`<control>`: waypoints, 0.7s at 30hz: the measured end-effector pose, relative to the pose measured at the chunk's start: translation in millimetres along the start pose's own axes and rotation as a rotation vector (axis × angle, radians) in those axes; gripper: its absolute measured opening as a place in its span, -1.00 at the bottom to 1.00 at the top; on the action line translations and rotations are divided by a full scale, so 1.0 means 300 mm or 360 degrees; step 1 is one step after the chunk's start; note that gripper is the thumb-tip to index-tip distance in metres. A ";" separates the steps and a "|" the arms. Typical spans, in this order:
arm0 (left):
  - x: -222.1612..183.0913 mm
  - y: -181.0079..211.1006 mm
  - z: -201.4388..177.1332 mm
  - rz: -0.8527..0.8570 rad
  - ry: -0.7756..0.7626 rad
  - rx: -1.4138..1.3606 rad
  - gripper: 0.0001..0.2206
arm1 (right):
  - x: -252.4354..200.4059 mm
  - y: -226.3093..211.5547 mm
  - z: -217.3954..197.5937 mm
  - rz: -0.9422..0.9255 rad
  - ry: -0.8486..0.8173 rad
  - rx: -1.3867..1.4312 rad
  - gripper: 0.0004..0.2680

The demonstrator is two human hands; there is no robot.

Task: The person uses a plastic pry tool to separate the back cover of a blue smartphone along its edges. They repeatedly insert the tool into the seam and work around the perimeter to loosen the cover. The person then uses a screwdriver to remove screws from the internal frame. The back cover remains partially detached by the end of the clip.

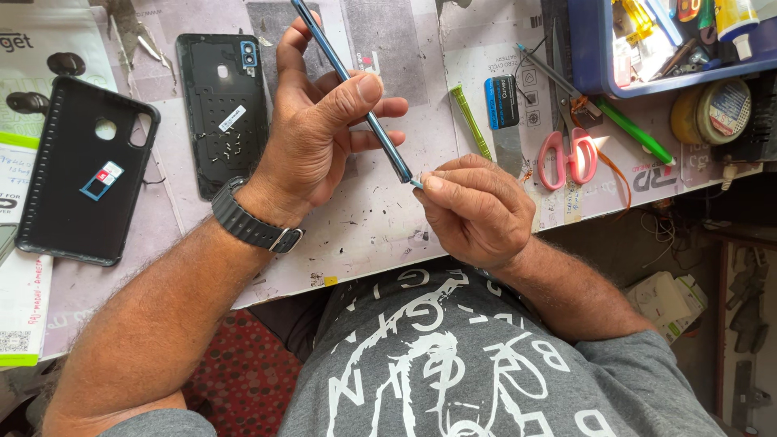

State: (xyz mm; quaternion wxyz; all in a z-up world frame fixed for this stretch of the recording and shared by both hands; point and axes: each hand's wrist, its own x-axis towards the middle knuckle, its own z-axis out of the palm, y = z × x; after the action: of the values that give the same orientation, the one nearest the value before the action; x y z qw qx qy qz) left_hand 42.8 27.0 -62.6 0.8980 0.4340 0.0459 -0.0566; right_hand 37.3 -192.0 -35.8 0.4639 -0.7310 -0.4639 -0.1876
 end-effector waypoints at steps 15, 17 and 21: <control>-0.003 -0.051 -0.024 0.0221 -0.0019 0.0261 -0.16 | -0.030 0.010 -0.002 0.0000 0.0036 0.0067 -0.78; -0.005 -0.071 -0.018 0.0321 -0.0060 0.0407 -0.16 | -0.026 0.002 -0.008 0.0052 0.0008 0.0048 -0.78; -0.010 -0.087 -0.005 0.0237 -0.0065 0.0284 -0.12 | -0.011 -0.030 -0.041 0.0255 0.0072 0.0136 -0.78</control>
State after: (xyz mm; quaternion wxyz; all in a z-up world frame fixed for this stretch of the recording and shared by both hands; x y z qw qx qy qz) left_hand 36.0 12.2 -83.3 0.8581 0.5133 -0.0099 -0.0023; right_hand 30.0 -203.0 -27.5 0.5185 -0.7409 -0.4009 -0.1464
